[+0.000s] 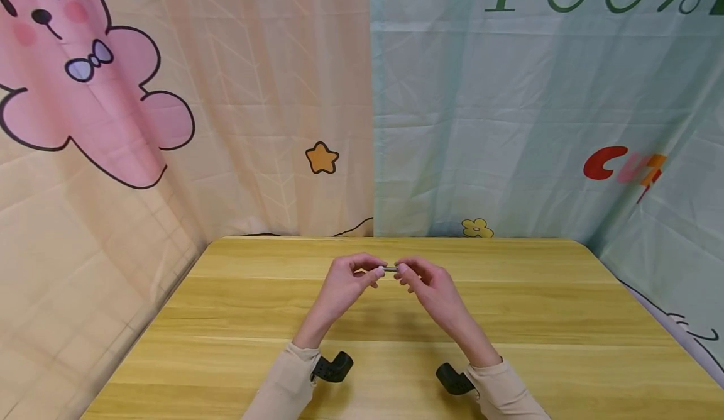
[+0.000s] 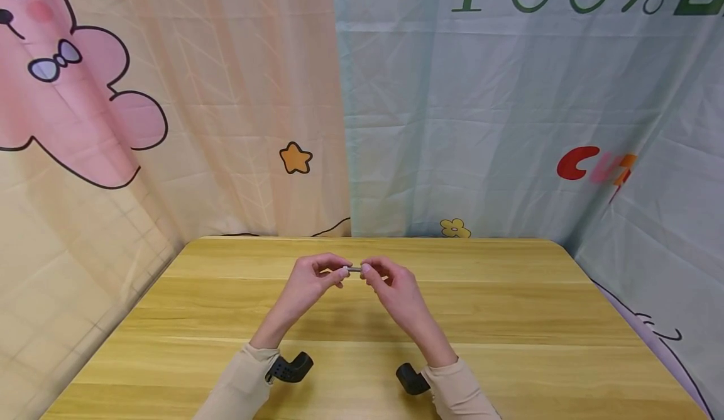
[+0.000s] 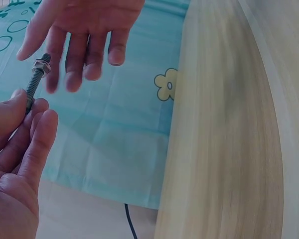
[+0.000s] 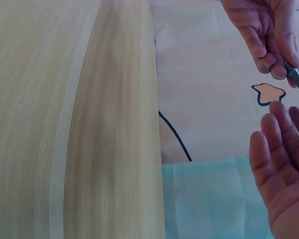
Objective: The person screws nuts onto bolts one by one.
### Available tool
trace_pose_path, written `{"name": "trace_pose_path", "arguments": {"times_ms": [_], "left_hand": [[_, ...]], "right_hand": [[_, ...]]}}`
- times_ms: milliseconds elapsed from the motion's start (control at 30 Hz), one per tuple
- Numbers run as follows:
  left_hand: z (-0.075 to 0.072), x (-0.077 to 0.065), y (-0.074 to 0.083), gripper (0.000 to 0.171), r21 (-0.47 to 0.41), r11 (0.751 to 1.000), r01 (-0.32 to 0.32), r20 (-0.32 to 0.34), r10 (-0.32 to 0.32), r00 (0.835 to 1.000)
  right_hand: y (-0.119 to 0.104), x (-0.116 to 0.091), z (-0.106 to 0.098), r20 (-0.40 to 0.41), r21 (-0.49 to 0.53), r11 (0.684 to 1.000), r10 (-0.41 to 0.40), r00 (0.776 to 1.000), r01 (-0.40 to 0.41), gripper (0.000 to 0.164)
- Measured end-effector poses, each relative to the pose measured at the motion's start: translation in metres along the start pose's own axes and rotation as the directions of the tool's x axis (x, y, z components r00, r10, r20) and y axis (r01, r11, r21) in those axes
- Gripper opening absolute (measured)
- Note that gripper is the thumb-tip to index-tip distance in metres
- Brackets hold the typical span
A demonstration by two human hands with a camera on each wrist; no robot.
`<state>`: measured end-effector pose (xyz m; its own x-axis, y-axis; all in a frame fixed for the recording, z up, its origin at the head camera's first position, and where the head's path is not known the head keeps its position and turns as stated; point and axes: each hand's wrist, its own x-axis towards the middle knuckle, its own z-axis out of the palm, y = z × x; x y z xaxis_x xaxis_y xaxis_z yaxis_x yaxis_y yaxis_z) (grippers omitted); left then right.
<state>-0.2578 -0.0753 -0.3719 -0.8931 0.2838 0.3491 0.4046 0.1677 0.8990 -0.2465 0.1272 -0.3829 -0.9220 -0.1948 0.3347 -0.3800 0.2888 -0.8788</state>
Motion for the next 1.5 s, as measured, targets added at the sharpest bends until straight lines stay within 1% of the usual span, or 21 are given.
{"name": "trace_pose_path", "arguments": {"times_ms": [167, 233, 333, 533, 700, 800, 900, 967, 1033, 1133, 1233, 1333, 1500], "left_hand": [[-0.0010, 0.0006, 0.0009, 0.010, 0.021, 1.000, 0.003, -0.017, -0.003, 1.000], [-0.0013, 0.0006, 0.0015, 0.010, 0.025, 1.000, 0.007, -0.019, -0.007, 1.000], [-0.0014, 0.0006, 0.0019, 0.010, 0.013, 1.000, 0.005, -0.016, -0.004, 1.000], [-0.0007, 0.0001, 0.0006, 0.009, -0.002, 1.000, 0.006, -0.010, -0.006, 1.000], [-0.0003, -0.0007, 0.0012, 0.010, -0.006, 1.000, 0.011, 0.000, -0.011, 1.000], [0.0000, -0.0007, 0.0021, 0.010, -0.009, 1.000, 0.013, 0.002, -0.013, 1.000], [-0.0001, -0.0005, 0.0016, 0.011, -0.008, 1.000, 0.010, 0.002, -0.010, 1.000], [-0.0005, -0.0003, 0.0005, 0.010, -0.003, 1.000, 0.010, 0.000, -0.010, 1.000], [-0.0010, 0.0000, -0.0004, 0.010, -0.001, 1.000, 0.012, -0.005, -0.012, 1.000], [-0.0018, 0.0001, -0.0008, 0.010, -0.004, 1.000, 0.016, -0.010, -0.016, 1.000], [-0.0021, 0.0005, -0.0007, 0.009, -0.008, 1.000, 0.010, -0.013, -0.010, 1.000], [-0.0020, 0.0005, -0.0001, 0.009, -0.005, 1.000, 0.001, -0.012, -0.001, 1.000], [-0.0018, -0.0002, 0.0015, 0.009, -0.002, 1.000, 0.002, -0.006, -0.002, 1.000]], "right_hand": [[-0.0008, 0.0001, -0.0017, -0.001, -0.024, 0.995, -0.101, 0.995, 0.101, 0.028], [-0.0008, 0.0001, -0.0024, 0.006, -0.009, 0.991, -0.135, 0.991, 0.135, 0.027], [-0.0001, 0.0001, -0.0029, 0.017, 0.001, 0.988, -0.157, 0.987, 0.157, 0.022], [0.0015, -0.0008, -0.0030, 0.026, 0.009, 0.992, -0.125, 0.992, 0.125, 0.020], [0.0020, -0.0017, -0.0018, 0.017, 0.021, 0.997, -0.069, 0.997, 0.069, 0.018], [0.0001, -0.0021, -0.0007, 0.007, 0.022, 0.999, -0.027, 1.000, 0.027, 0.022], [-0.0021, -0.0023, -0.0003, 0.016, 0.029, 1.000, 0.006, 1.000, -0.007, 0.027], [-0.0030, -0.0022, -0.0002, 0.025, 0.017, 1.000, 0.014, 1.000, -0.014, 0.027], [-0.0029, -0.0018, -0.0003, 0.030, -0.002, 1.000, -0.005, 1.000, 0.005, 0.027], [-0.0023, -0.0010, -0.0007, 0.033, -0.022, 0.998, -0.056, 0.998, 0.057, 0.034], [-0.0015, -0.0003, -0.0011, 0.034, -0.015, 0.995, -0.103, 0.994, 0.103, 0.032], [-0.0009, 0.0000, -0.0015, 0.033, -0.010, 0.993, -0.121, 0.992, 0.121, 0.024], [-0.0005, -0.0004, -0.0020, 0.042, 0.005, 0.994, -0.111, 0.993, 0.111, 0.019]]}}
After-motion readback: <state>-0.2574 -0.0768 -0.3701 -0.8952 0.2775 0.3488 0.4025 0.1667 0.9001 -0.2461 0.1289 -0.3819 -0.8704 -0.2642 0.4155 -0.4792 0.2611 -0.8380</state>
